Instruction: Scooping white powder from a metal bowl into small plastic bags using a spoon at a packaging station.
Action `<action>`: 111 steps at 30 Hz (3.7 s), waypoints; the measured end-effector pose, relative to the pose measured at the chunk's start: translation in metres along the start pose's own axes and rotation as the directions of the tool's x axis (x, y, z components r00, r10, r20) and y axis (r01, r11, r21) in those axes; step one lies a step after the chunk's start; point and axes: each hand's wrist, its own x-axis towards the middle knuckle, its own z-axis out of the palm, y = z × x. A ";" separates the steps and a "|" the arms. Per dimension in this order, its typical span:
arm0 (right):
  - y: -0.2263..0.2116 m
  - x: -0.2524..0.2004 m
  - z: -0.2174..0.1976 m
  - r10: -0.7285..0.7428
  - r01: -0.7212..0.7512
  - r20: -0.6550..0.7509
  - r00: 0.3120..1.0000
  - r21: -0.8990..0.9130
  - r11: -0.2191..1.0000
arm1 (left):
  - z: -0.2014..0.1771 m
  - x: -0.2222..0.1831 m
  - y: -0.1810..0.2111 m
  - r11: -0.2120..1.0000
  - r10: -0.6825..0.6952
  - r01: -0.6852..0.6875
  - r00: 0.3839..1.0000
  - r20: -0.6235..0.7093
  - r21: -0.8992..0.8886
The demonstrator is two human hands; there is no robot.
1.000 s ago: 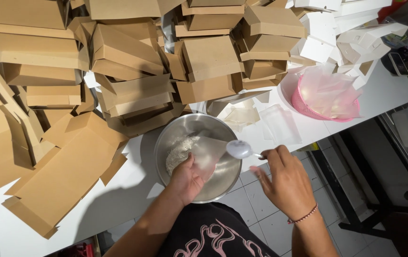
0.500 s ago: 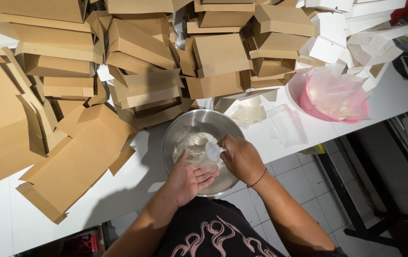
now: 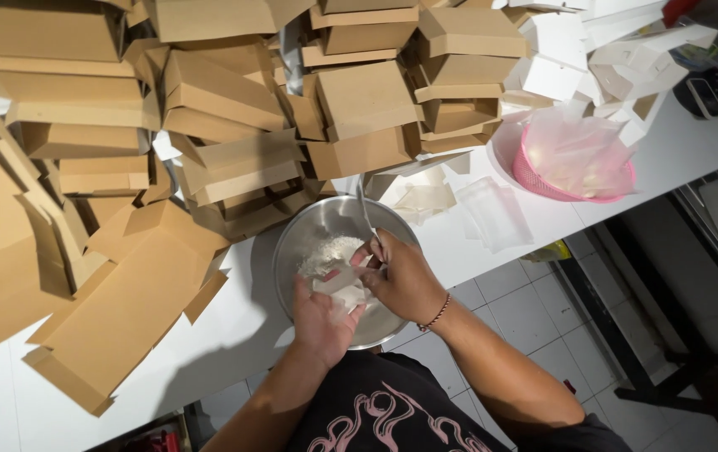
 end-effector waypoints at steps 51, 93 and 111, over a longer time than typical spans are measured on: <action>0.148 0.098 -0.045 0.298 0.199 -0.683 0.666 0.549 0.812 | -0.104 0.027 0.043 0.903 0.307 -0.310 0.950 0.059 0.296; 0.230 -0.011 -0.147 0.662 -0.435 -0.718 0.215 0.537 0.723 | -0.047 0.038 0.046 0.829 0.323 -0.249 0.944 -0.066 0.501; 0.241 -0.023 -0.108 0.304 -0.099 -0.948 -0.097 0.313 0.945 | 0.007 -0.017 0.057 0.675 0.253 -0.197 0.967 0.027 0.711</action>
